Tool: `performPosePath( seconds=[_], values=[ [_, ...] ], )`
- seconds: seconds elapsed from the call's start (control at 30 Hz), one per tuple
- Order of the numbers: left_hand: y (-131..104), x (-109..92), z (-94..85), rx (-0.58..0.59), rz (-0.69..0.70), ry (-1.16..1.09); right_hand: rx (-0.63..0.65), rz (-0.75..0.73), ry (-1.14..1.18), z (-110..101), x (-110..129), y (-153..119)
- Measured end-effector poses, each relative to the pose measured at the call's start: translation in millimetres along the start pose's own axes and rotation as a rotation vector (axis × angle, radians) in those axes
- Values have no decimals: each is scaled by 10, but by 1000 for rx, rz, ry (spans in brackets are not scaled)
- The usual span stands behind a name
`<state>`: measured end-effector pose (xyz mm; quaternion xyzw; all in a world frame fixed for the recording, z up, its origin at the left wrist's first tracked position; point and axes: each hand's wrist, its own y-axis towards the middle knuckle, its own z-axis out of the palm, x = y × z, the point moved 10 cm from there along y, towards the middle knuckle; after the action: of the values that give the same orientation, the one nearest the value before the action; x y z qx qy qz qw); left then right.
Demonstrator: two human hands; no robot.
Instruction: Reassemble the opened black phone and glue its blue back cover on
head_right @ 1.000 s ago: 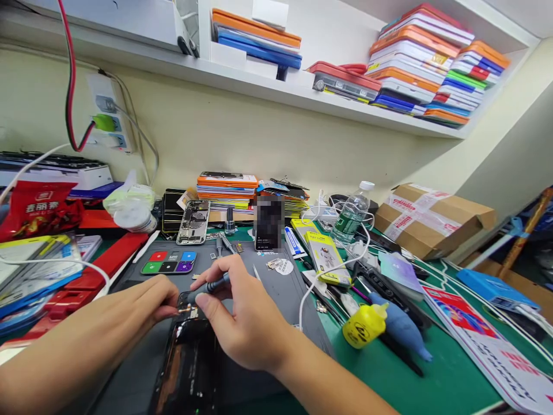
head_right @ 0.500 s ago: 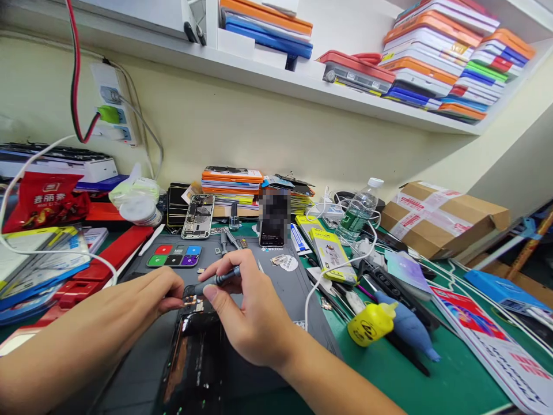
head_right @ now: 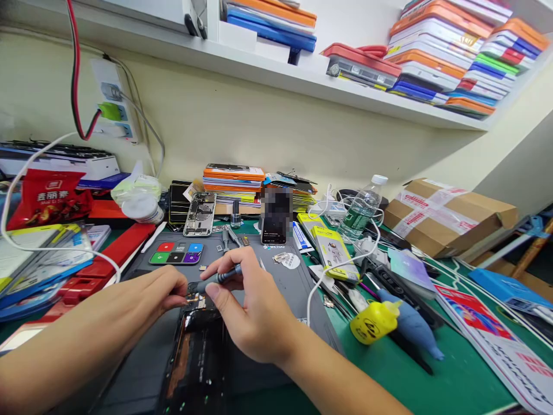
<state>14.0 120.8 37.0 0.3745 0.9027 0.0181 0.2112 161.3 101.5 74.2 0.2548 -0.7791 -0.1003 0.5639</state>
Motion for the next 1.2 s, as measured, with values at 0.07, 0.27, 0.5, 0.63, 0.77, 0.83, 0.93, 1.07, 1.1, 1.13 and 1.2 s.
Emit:
performPosePath(
  seconds=[0.07, 0.27, 0.5, 0.63, 0.77, 0.83, 0.93, 1.07, 1.1, 1.13, 1.2],
  values=[
    [-1, -8, 2, 7, 1, -5, 18, -7, -6, 11, 6, 0],
    [-2, -23, 11, 16, 10, -3, 26, -14, 4, 17, 19, 2],
    [-1, -41, 33, 21, 14, 31, 47, -31, -63, 23, 33, 2],
    [53, -102, 72, 105, -14, 104, 45, -40, -65, 19, 45, 3],
    [89, -142, 102, 181, -34, 172, 41, -52, -99, 29, 66, 3],
    [90, -166, 86, 160, -6, 207, 38, -57, -125, 38, 71, 3],
    [75, -228, 35, 69, 85, 303, 23, -52, -157, 39, 61, 9],
    [55, -300, -20, -41, 175, 422, 6, -16, -152, 30, 27, 15],
    [56, -300, -19, -43, 177, 429, 8, -9, -146, 31, 23, 15],
    [58, -293, -10, -32, 174, 422, 10, -3, -139, 33, 19, 14],
    [57, -276, -2, -18, 168, 394, 10, 9, -126, 33, 11, 10]
  ],
)
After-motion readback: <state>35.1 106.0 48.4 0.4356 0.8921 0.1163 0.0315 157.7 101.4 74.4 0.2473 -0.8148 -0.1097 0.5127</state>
